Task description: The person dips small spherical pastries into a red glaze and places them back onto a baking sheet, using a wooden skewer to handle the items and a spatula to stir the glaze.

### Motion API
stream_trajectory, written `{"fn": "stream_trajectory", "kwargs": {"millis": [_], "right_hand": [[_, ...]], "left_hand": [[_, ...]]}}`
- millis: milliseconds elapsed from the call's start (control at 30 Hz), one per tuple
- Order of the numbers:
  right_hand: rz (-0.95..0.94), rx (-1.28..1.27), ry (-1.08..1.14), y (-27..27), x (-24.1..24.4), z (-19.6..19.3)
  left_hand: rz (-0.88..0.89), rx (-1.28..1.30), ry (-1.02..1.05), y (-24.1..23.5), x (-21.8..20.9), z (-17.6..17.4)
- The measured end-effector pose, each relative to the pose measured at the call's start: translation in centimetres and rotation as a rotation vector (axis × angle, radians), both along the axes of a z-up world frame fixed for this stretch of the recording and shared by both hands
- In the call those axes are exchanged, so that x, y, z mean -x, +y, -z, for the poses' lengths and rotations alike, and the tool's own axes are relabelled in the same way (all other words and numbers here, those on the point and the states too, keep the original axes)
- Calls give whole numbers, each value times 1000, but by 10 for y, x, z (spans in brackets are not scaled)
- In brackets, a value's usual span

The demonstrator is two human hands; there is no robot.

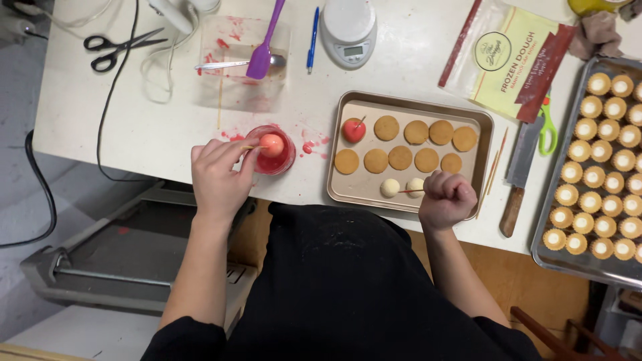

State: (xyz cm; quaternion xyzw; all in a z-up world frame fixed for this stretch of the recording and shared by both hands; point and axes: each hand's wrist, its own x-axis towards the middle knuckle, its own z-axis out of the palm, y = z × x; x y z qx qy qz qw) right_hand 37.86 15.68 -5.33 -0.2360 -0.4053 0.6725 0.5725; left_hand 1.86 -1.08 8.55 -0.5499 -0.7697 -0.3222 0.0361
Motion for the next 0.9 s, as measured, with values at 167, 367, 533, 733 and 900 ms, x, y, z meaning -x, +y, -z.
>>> {"fn": "stream_trajectory", "kwargs": {"millis": [167, 367, 533, 733, 900], "right_hand": [[5, -135, -36, -5, 8, 2], [-47, -257, -67, -8, 19, 3], [-91, -263, -98, -9, 22, 11], [-106, -259, -122, -9, 20, 13], [-120, -254, -112, -8, 18, 16]], "left_hand": [[5, 17, 1, -2, 2, 4], [5, 23, 7, -4, 3, 5], [-22, 55, 5, -7, 3, 6], [-23, 49, 14, -6, 0, 7], [-23, 57, -7, 0, -2, 6]]}}
